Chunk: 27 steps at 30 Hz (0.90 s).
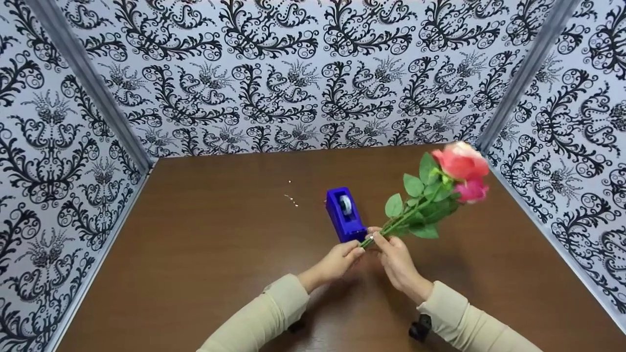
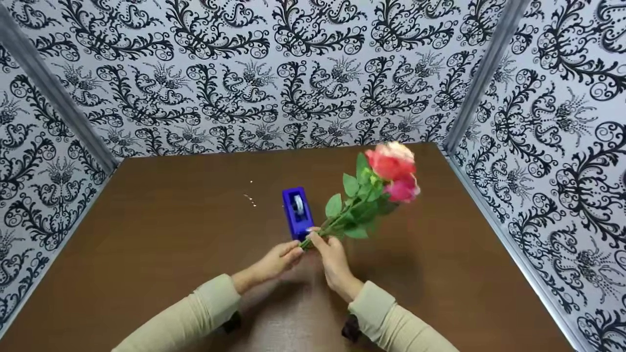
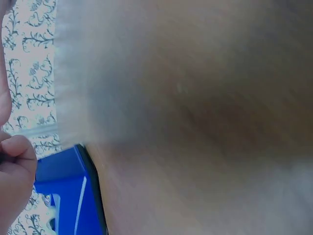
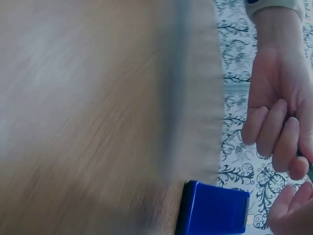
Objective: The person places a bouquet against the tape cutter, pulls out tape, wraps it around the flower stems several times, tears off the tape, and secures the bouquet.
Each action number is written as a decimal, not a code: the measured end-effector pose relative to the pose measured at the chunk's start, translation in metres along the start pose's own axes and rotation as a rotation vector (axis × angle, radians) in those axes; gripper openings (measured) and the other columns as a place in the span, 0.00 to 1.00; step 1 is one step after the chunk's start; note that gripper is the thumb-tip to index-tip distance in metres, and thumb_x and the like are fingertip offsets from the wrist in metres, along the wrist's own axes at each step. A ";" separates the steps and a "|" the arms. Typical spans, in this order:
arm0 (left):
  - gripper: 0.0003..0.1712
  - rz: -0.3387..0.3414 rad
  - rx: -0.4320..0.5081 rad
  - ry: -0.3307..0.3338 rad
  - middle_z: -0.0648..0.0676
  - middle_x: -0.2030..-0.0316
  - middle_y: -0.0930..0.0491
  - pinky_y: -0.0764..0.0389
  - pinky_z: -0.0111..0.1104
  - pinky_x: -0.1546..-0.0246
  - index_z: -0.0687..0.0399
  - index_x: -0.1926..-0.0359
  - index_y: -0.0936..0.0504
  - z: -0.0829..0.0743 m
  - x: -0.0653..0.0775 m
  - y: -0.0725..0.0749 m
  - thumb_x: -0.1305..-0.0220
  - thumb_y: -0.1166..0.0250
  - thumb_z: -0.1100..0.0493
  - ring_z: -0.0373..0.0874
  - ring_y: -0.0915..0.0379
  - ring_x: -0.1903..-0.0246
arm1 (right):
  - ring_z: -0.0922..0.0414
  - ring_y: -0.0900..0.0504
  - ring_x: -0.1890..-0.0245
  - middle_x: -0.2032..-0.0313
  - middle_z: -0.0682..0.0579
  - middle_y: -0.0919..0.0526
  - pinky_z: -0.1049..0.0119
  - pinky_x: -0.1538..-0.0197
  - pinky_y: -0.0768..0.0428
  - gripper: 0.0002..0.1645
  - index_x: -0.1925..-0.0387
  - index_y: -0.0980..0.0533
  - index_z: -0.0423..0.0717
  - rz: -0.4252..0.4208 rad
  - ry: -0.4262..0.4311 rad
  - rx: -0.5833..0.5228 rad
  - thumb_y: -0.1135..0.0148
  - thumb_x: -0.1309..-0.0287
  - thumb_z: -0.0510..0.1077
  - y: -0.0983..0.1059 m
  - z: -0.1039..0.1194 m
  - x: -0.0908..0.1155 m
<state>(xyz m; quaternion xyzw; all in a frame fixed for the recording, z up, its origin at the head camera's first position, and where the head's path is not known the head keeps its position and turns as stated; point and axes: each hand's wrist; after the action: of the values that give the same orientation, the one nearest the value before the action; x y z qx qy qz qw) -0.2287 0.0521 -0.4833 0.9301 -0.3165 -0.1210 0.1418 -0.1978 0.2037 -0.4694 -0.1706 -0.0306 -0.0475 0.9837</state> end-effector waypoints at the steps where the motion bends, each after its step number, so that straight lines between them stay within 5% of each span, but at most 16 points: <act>1: 0.14 -0.008 0.013 -0.013 0.47 0.81 0.38 0.40 0.23 0.79 0.66 0.73 0.32 -0.005 0.001 0.000 0.31 0.53 0.63 0.33 0.43 0.82 | 0.62 0.22 0.63 0.64 0.55 0.19 0.64 0.54 0.27 0.09 0.61 0.24 0.42 -0.003 -0.009 -0.010 0.50 0.35 0.41 -0.002 0.000 0.000; 7: 0.13 -0.082 -0.041 -0.096 0.47 0.80 0.38 0.39 0.24 0.77 0.64 0.73 0.33 0.004 0.000 -0.005 0.32 0.52 0.61 0.33 0.43 0.80 | 0.59 0.21 0.61 0.60 0.50 0.18 0.61 0.54 0.26 0.11 0.64 0.20 0.40 -0.031 -0.044 0.045 0.47 0.37 0.41 -0.006 0.004 -0.002; 15: 0.11 -0.318 -0.473 -0.207 0.50 0.76 0.24 0.28 0.28 0.73 0.57 0.66 0.27 0.000 0.003 -0.012 0.36 0.48 0.54 0.38 0.30 0.75 | 0.60 0.21 0.69 0.67 0.53 0.17 0.66 0.61 0.25 0.08 0.66 0.19 0.41 -0.042 0.017 0.101 0.44 0.40 0.38 -0.009 0.008 -0.001; 21: 0.08 -0.444 -0.729 -0.272 0.49 0.71 0.21 0.24 0.32 0.73 0.55 0.65 0.27 0.002 0.003 -0.017 0.36 0.45 0.55 0.41 0.22 0.73 | 0.61 0.23 0.69 0.62 0.52 0.19 0.66 0.60 0.25 0.12 0.63 0.22 0.30 -0.038 -0.008 0.146 0.46 0.39 0.36 -0.008 0.012 -0.004; 24: 0.11 -0.350 -0.572 -0.193 0.51 0.67 0.20 0.24 0.29 0.69 0.56 0.62 0.25 0.002 0.001 -0.012 0.34 0.46 0.53 0.38 0.24 0.69 | 0.62 0.24 0.63 0.59 0.54 0.21 0.66 0.57 0.27 0.14 0.60 0.24 0.27 -0.005 -0.015 0.200 0.48 0.38 0.36 -0.004 0.013 -0.006; 27: 0.19 -0.153 -0.193 -0.041 0.55 0.71 0.22 0.28 0.26 0.71 0.66 0.62 0.24 0.001 -0.004 -0.003 0.31 0.51 0.53 0.37 0.29 0.74 | 0.63 0.25 0.59 0.58 0.55 0.21 0.63 0.51 0.30 0.15 0.57 0.25 0.27 0.043 -0.030 0.259 0.48 0.38 0.37 0.001 0.014 -0.007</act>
<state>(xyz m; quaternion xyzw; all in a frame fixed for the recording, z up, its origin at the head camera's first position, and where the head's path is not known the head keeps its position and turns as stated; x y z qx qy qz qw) -0.2306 0.0567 -0.4845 0.9309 -0.2342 -0.1804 0.2144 -0.2055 0.2100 -0.4570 -0.0436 -0.0474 -0.0196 0.9977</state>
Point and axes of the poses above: each hand's wrist, its own x-axis away from the middle knuckle, its own y-axis out of the back of the hand, z = x × y
